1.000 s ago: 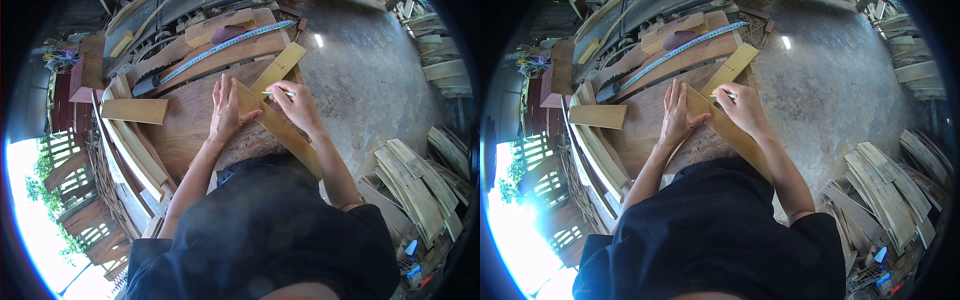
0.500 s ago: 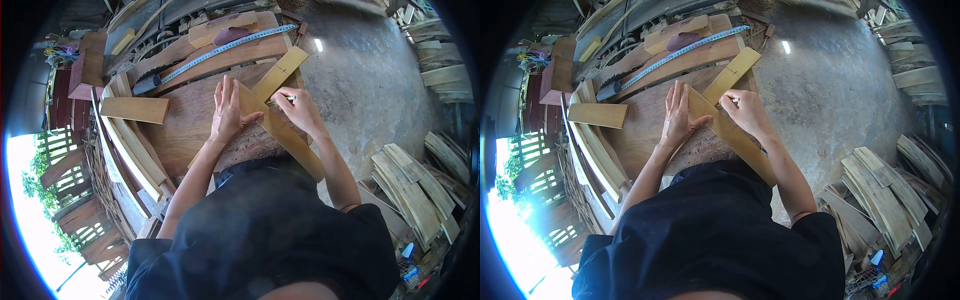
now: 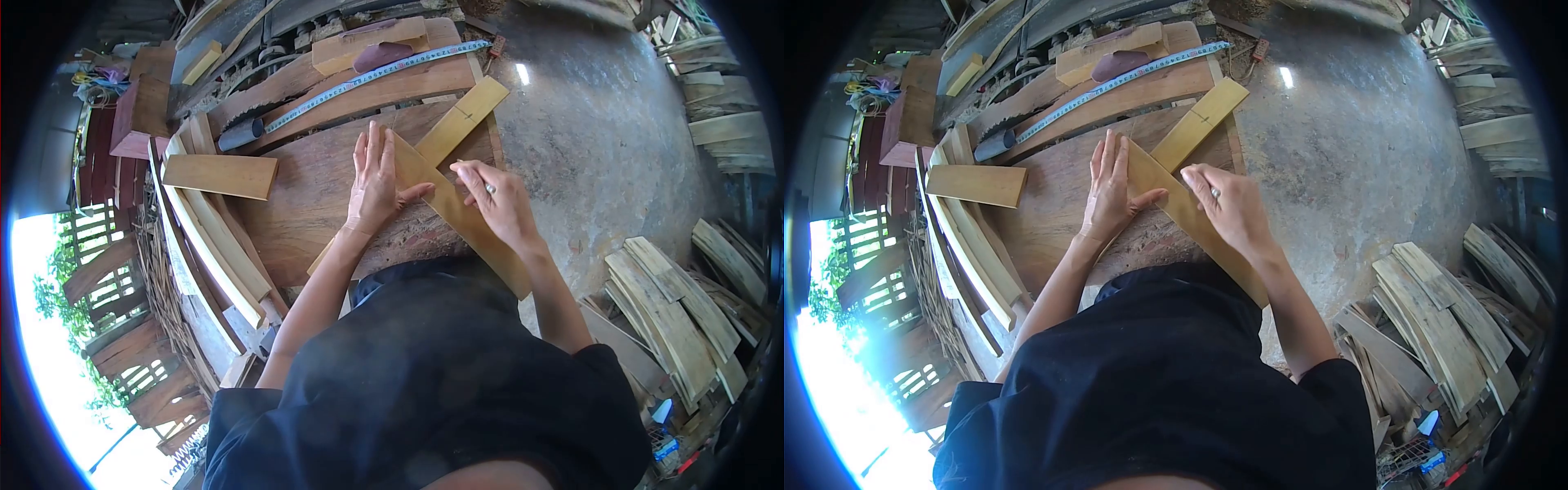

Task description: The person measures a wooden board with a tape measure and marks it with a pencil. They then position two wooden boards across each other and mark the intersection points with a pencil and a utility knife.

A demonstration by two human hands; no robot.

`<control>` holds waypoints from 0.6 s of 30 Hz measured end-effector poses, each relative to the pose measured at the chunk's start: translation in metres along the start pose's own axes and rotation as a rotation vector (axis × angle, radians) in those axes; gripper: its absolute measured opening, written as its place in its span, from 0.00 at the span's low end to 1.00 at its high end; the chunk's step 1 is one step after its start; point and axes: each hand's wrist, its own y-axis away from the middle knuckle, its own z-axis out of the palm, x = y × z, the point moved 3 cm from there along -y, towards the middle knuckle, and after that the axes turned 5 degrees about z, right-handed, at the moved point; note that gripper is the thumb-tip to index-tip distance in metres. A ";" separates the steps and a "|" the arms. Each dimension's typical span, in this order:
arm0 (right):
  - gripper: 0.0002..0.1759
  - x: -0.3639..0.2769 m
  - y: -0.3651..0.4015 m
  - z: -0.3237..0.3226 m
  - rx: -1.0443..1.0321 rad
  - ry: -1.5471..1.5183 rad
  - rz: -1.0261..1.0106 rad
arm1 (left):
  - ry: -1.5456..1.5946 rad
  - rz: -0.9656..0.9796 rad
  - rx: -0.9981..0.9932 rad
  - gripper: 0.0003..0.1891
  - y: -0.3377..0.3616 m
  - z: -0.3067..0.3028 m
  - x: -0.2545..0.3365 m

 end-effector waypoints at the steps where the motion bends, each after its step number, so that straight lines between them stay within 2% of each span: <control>1: 0.18 0.005 0.005 0.006 -0.004 -0.001 0.003 | -0.008 -0.005 -0.009 0.61 0.001 0.000 0.000; 3: 0.23 0.010 0.013 0.016 0.134 0.352 -0.360 | -0.001 0.002 -0.007 0.61 0.001 -0.001 0.001; 4: 0.23 0.012 0.017 0.020 0.134 0.352 -0.362 | 0.003 0.009 -0.004 0.61 0.001 -0.002 0.001; 6: 0.28 0.009 0.026 0.029 0.228 0.595 -0.468 | -0.002 0.008 -0.002 0.61 0.000 -0.002 0.002; 7: 0.36 0.015 0.028 0.033 0.175 0.607 -0.448 | -0.006 0.006 -0.001 0.61 0.000 -0.003 0.002; 14: 0.40 0.023 0.029 0.042 0.088 0.593 -0.371 | 0.013 -0.058 -0.028 0.59 0.003 -0.006 0.001; 16: 0.41 0.026 0.026 0.038 0.137 0.543 -0.429 | 0.007 0.022 0.017 0.56 0.010 -0.013 -0.002; 18: 0.41 0.027 0.025 0.032 0.172 0.516 -0.404 | 0.028 -0.060 0.035 0.53 0.025 -0.019 -0.007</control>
